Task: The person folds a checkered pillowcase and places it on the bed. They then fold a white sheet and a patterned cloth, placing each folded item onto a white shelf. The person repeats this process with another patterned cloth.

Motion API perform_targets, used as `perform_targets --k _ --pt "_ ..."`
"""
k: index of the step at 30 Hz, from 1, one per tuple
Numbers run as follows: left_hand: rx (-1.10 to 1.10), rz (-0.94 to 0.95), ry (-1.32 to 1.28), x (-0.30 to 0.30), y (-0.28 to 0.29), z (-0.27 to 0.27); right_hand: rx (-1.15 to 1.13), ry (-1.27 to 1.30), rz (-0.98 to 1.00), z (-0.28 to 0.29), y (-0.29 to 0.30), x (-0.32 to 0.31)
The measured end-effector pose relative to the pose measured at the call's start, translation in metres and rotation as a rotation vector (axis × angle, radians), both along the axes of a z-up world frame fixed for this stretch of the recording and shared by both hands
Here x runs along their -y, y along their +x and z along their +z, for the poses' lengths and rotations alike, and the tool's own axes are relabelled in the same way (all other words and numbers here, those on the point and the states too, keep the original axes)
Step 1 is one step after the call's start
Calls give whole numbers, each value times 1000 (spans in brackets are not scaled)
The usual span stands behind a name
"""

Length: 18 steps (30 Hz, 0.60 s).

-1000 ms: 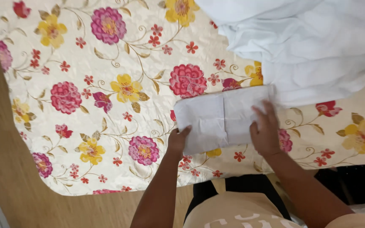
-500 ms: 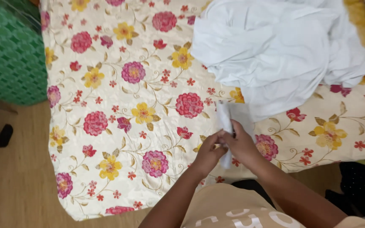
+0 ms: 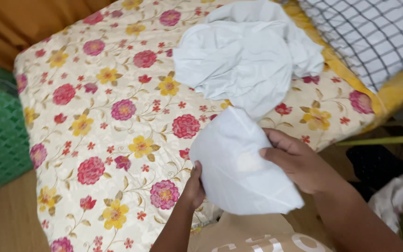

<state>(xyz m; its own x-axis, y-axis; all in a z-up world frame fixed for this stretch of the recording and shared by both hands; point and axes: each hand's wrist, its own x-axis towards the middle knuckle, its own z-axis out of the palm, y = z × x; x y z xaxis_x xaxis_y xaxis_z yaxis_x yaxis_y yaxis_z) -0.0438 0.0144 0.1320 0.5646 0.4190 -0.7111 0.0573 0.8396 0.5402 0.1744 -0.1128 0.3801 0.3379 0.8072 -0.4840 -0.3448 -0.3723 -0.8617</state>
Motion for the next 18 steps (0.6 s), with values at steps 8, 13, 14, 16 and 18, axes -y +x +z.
perform_targets --k 8,13,14,16,18 --pt "467 -164 -341 32 20 -1 -38 -55 -546 43 26 107" --pt "409 -224 -283 37 44 13 136 -7 -593 39 54 178" --pt "415 -254 -283 42 53 18 145 0 -621 38 58 191" --pt "362 -340 -330 50 68 27 131 87 -627 34 64 216" --pt "307 -426 -305 62 87 40 144 76 -689 29 61 243"
